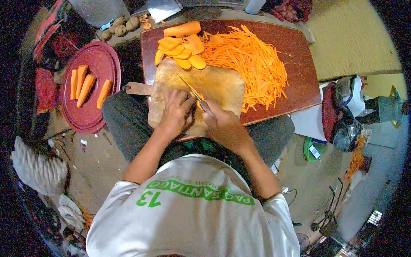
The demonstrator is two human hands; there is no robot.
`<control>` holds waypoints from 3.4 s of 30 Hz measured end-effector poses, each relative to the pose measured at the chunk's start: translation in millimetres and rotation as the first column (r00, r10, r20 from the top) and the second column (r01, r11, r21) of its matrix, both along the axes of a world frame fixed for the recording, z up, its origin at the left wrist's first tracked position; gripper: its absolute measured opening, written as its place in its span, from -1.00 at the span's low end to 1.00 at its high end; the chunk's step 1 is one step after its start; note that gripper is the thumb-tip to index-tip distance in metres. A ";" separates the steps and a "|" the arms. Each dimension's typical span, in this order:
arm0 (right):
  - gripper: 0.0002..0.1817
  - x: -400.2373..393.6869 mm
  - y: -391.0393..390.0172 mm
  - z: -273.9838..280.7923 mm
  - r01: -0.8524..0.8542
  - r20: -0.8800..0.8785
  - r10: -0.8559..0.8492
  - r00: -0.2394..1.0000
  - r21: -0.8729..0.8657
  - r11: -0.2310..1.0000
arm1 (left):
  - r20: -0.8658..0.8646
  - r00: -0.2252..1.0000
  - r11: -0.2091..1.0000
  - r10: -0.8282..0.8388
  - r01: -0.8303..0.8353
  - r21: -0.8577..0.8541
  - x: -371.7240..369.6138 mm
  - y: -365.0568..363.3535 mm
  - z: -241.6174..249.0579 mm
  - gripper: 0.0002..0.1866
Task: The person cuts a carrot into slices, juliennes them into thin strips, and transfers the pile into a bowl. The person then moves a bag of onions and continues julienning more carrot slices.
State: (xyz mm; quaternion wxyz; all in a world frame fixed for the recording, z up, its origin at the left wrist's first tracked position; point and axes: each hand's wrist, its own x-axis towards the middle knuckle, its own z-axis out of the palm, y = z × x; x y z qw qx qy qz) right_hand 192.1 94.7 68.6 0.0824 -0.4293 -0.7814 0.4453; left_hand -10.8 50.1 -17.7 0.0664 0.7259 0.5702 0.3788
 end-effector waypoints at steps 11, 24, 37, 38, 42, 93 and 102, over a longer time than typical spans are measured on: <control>-0.63 -5.1 -4.2 -6.7 0.018 0.011 -0.019 1.000 0.057 0.998 | 0.019 0.999 0.999 0.027 -0.026 -0.017 2.2 -2.2 -7.4 -0.73; -0.63 -9.5 -14.4 -8.7 0.029 -0.022 -0.027 0.999 0.092 0.995 | 0.045 0.999 1.000 0.029 -0.029 0.005 0.0 -2.2 -9.1 -0.78; -0.58 -4.3 -9.3 -7.0 0.063 -0.031 -0.062 0.998 0.024 0.998 | 0.054 0.997 0.998 0.052 -0.054 0.041 1.9 -0.3 -12.6 -0.74; -0.59 -2.3 -8.4 -7.1 0.102 -0.065 -0.101 0.993 0.021 0.995 | 0.057 0.997 0.997 0.055 -0.058 0.041 1.3 -0.3 -11.7 -0.75; -0.61 20.1 -19.1 -4.9 0.177 -0.152 -0.164 0.975 0.076 0.981 | 0.081 0.993 0.995 0.090 -0.092 0.026 0.6 -2.9 -1.6 -0.87; -0.53 138.4 17.2 -2.2 0.398 -0.269 -0.337 0.902 0.220 0.891 | -0.050 0.992 0.990 0.114 -0.110 0.087 -32.3 148.9 31.7 -0.63; -0.54 82.1 -7.8 -14.6 0.442 -0.243 -0.509 0.826 -0.282 0.851 | -0.218 0.976 1.000 0.022 -0.026 -0.017 -54.4 115.7 33.4 -0.52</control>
